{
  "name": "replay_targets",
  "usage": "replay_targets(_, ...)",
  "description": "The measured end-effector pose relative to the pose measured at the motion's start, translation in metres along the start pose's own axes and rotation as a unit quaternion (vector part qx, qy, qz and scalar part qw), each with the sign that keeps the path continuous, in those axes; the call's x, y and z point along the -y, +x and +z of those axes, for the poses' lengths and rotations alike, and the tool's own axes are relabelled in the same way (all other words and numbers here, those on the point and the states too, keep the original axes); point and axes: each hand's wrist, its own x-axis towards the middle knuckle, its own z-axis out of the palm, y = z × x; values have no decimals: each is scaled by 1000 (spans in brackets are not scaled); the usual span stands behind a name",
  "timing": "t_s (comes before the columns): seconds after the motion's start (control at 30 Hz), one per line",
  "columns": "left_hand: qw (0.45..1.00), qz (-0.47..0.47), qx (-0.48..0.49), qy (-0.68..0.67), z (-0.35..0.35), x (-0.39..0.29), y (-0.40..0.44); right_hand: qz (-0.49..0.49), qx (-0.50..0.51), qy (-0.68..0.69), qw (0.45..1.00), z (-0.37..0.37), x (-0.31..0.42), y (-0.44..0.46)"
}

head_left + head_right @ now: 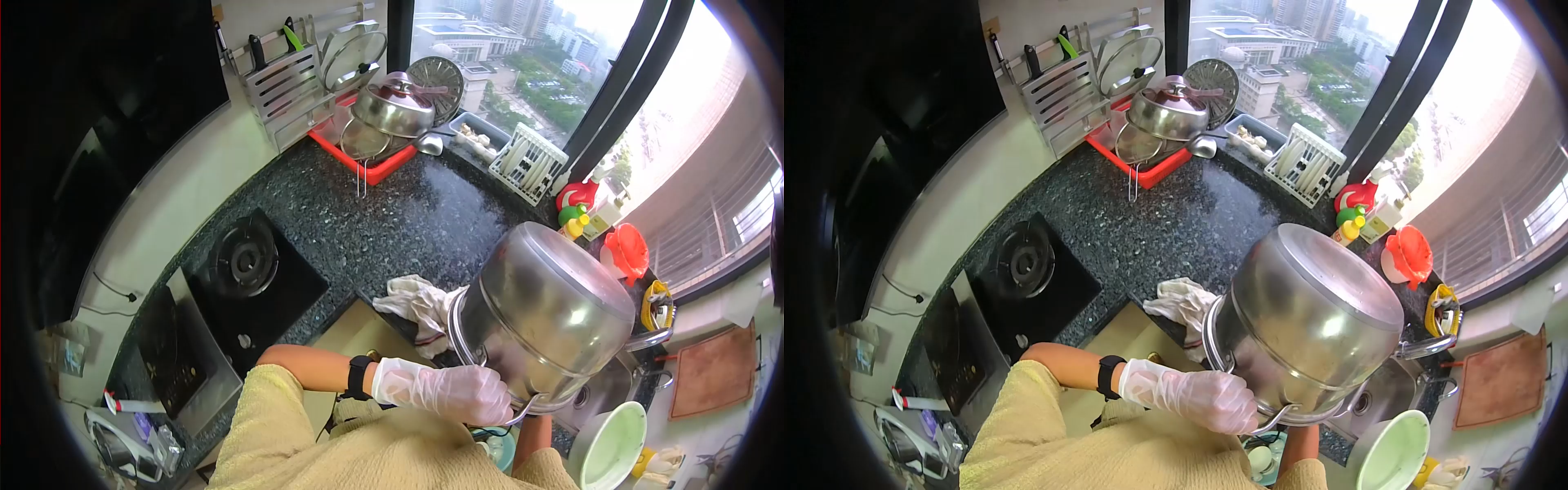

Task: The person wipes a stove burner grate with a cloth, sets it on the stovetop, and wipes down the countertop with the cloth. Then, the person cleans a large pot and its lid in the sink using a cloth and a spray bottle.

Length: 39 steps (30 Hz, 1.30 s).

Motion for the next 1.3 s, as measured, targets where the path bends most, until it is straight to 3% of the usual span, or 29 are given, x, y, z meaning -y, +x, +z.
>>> replay_targets(0.33,993,-43,-44,-100,-31,37,-51,-15,-18,23,999,58,82,-22)
replay_targets(0.43,967,-140,-108,-181,-31,57,-53,-36,-23,35,998,53,116,-20)
replay_targets(0.5,959,-208,-120,-150,-36,75,-53,-57,-17,46,997,50,142,-12)
replay_targets(0.57,923,-300,-136,-198,-49,93,-54,-75,1,62,995,47,163,4)
replay_targets(0.63,847,-429,-207,-237,-53,110,-66,-96,37,87,991,50,177,32)
replay_targets(0.77,724,-611,-185,-261,-74,128,-87,-140,166,164,962,71,161,74)
replay_targets(0.9,666,-637,-246,-300,-69,128,-108,-156,207,228,939,107,121,96)
replay_targets(1.03,658,-653,-253,-275,-68,125,-113,-136,173,239,946,150,96,86)
replay_targets(1.1,664,-653,-259,-257,-63,125,-117,-98,202,142,964,162,80,75)
replay_targets(1.17,671,-657,-256,-230,-61,124,-113,-96,269,-147,947,183,34,88)
replay_targets(1.2,675,-657,-257,-214,-60,124,-111,-285,113,-306,901,172,89,33)
replay_targets(1.23,687,-658,-243,-191,-57,124,-111,-356,50,-334,871,178,85,24)
replay_targets(1.3,697,-664,-205,-175,-55,121,-107,-332,52,-347,875,182,83,22)
